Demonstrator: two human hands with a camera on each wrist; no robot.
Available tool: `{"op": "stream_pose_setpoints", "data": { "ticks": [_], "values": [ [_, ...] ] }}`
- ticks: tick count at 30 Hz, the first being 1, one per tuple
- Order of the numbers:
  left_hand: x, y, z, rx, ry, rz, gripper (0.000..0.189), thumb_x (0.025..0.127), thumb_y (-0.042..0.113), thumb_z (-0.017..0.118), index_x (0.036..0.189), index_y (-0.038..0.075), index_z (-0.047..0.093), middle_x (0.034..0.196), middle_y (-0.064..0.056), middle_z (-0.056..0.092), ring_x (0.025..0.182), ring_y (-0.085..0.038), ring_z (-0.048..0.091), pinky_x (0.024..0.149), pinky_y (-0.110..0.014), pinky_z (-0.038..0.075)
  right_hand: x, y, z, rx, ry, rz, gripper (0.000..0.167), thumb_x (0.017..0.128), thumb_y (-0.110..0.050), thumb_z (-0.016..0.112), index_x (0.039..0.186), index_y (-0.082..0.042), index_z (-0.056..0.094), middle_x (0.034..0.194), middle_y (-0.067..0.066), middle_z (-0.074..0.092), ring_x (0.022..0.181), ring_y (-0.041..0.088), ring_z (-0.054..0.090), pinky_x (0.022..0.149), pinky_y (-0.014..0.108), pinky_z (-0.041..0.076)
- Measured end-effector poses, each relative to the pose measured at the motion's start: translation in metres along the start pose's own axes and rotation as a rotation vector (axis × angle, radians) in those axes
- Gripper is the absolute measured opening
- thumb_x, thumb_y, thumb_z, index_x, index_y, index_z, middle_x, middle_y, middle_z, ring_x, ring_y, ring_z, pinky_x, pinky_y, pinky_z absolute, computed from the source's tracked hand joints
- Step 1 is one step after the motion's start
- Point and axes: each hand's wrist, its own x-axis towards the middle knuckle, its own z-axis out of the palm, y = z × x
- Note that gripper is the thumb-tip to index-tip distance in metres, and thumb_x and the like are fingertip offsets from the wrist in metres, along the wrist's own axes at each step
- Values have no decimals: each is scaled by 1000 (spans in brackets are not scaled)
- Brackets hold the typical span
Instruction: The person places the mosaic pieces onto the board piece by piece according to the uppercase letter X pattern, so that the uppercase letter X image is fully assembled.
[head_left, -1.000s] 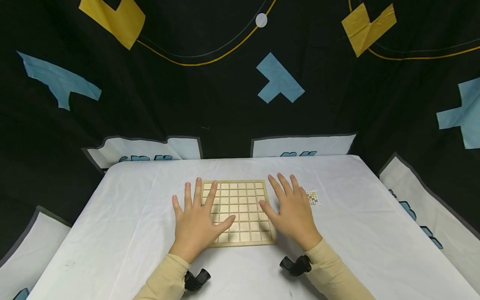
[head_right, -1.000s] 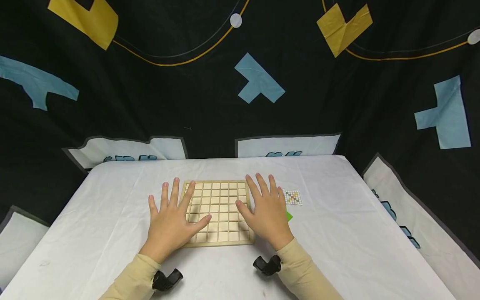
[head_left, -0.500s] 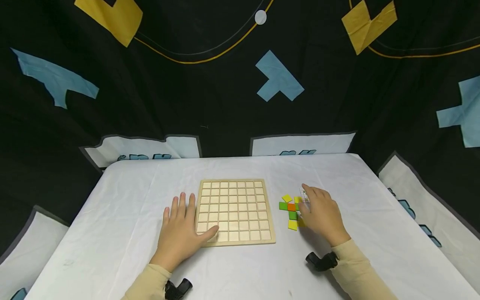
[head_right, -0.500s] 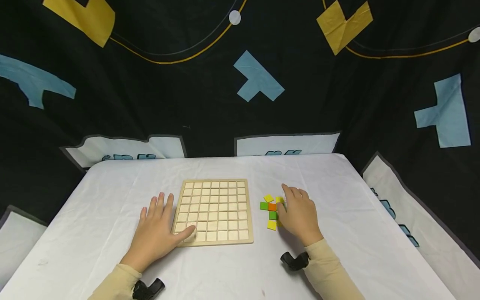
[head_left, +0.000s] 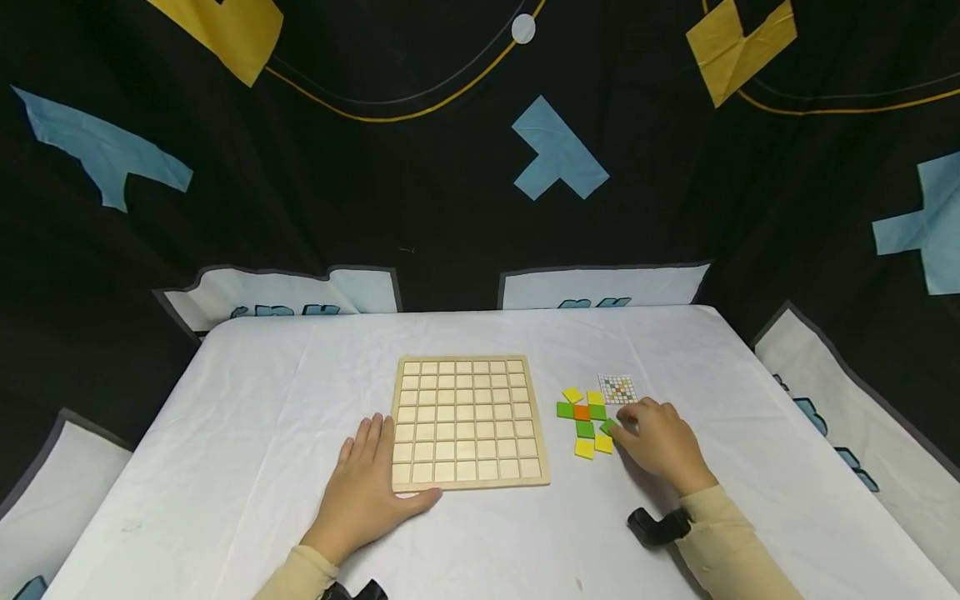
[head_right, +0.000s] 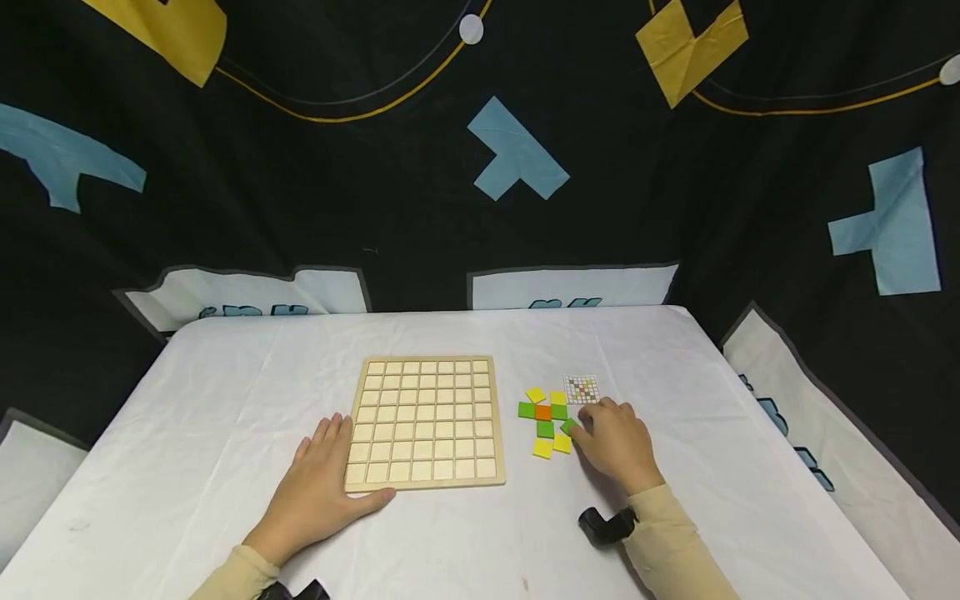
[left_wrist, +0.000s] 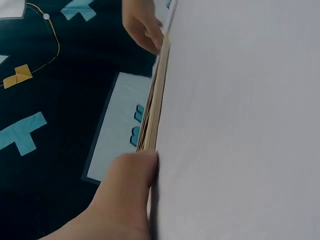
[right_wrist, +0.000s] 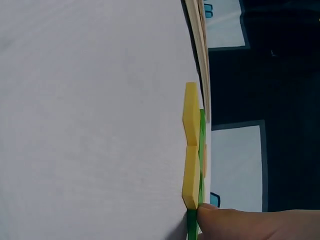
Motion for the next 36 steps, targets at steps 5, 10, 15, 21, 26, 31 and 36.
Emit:
{"op": "stream_pose_setpoints", "data": {
  "ticks": [5, 10, 15, 21, 26, 31, 36],
  "values": [
    [-1, 0, 5, -2, 12, 9, 126, 73, 81, 63, 152, -10, 26, 160, -27, 27, 151, -43, 22, 121, -59, 20, 1, 2, 1, 66, -16, -20, 25, 89, -26, 73, 106, -8, 75, 105, 9, 70, 99, 32, 60, 86, 51, 50],
    [-1, 0, 6, -12, 6, -1, 128, 73, 81, 63, 152, -11, 24, 160, -28, 24, 151, -43, 20, 122, -59, 17, 5, 3, 1, 162, -63, -30, 18, 90, -19, 73, 104, -8, 72, 103, 7, 69, 96, 27, 60, 88, 47, 49],
    [-1, 1, 7, -19, 6, -15, 129, 73, 82, 62, 153, -11, 22, 161, -28, 22, 152, -43, 18, 122, -58, 15, 12, 2, 2, 267, -109, 0, 15, 91, -13, 70, 104, -10, 62, 94, 3, 65, 83, 18, 56, 76, 35, 48],
    [-2, 3, 9, -26, 4, -21, 129, 73, 83, 61, 153, -10, 21, 162, -27, 21, 152, -42, 17, 123, -58, 14, 26, -13, 1, 342, -97, 31, 15, 94, -14, 68, 107, -12, 61, 100, 6, 67, 83, 19, 59, 69, 28, 48],
    [-2, 2, 9, -26, 10, -25, 129, 73, 83, 60, 154, -10, 21, 162, -27, 21, 152, -41, 17, 123, -57, 15, 46, -38, 10, 403, -107, 11, 11, 95, -17, 67, 105, -14, 63, 99, 6, 66, 77, 18, 59, 62, 26, 49],
    [-3, 2, 9, -19, 17, -25, 129, 73, 83, 60, 154, -9, 21, 162, -27, 21, 152, -41, 18, 122, -57, 17, 68, -67, 20, 447, -122, -44, 10, 95, -17, 67, 104, -15, 64, 99, 4, 67, 76, 17, 58, 61, 27, 49],
    [-3, 2, 8, -15, 23, -24, 129, 73, 82, 62, 154, -9, 21, 162, -25, 21, 152, -40, 19, 123, -56, 18, 88, -97, 28, 459, -131, -105, 10, 95, -18, 68, 104, -15, 66, 97, 3, 68, 78, 16, 60, 64, 27, 50]
  ]
}}
